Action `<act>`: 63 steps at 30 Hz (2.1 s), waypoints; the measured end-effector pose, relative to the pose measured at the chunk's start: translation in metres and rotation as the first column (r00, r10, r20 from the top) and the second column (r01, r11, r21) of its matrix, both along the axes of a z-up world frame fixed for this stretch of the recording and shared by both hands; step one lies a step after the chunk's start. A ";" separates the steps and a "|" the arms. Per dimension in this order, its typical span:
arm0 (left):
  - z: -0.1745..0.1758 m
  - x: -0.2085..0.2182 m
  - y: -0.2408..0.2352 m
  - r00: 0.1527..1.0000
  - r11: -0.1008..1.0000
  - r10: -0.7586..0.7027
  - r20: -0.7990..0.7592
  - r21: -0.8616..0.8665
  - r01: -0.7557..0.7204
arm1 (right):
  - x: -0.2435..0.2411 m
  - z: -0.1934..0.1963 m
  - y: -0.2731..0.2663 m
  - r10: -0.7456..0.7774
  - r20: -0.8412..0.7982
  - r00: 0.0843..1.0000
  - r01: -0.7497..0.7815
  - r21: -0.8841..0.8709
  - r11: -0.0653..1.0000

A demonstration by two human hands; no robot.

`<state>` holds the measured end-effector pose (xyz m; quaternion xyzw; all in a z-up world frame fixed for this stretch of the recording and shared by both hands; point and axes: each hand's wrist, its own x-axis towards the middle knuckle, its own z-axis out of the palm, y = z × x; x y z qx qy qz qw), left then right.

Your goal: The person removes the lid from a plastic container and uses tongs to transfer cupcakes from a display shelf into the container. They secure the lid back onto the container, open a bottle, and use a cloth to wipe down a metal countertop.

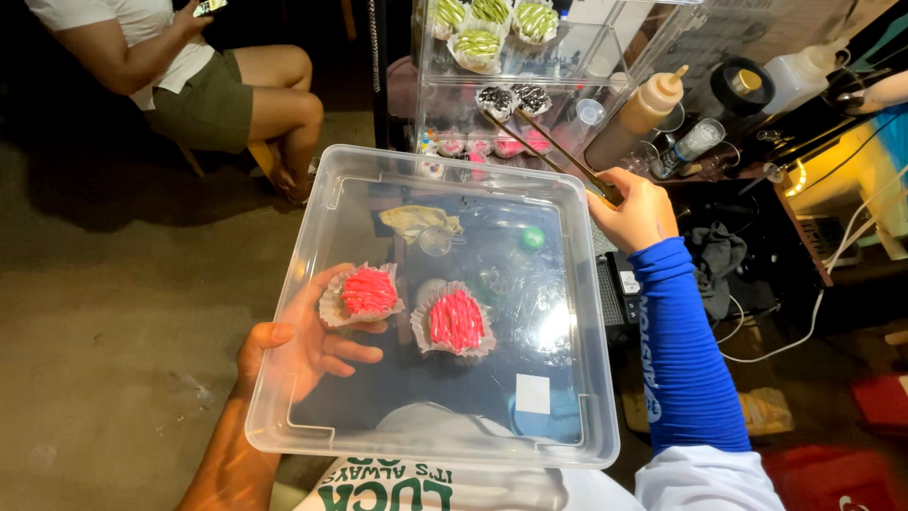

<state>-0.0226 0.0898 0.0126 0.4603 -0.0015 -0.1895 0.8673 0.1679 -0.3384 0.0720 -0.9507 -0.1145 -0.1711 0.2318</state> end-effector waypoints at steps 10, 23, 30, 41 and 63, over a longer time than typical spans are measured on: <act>-0.001 0.000 -0.002 1.000 1.000 0.021 -0.001 0.018 -0.020 | -0.020 -0.010 0.020 -0.056 0.004 0.998 0.056 0.056 0.997; -0.005 0.002 -0.005 1.000 1.000 0.026 -0.016 0.013 -0.025 | -0.028 0.002 0.009 -0.038 -0.057 0.998 0.037 -0.006 0.999; -0.007 0.003 -0.007 0.999 1.000 0.029 -0.023 -0.010 -0.030 | -0.057 0.011 -0.016 -0.179 -0.050 0.983 0.175 -0.081 0.981; -0.002 0.006 -0.010 1.000 1.000 0.015 -0.018 0.018 -0.015 | -0.011 -0.012 0.001 -0.161 0.063 0.985 0.164 -0.045 0.985; -0.007 0.001 -0.004 1.000 0.999 0.024 0.001 -0.020 -0.024 | -0.032 -0.012 0.016 -0.248 0.235 0.940 0.273 -0.080 0.959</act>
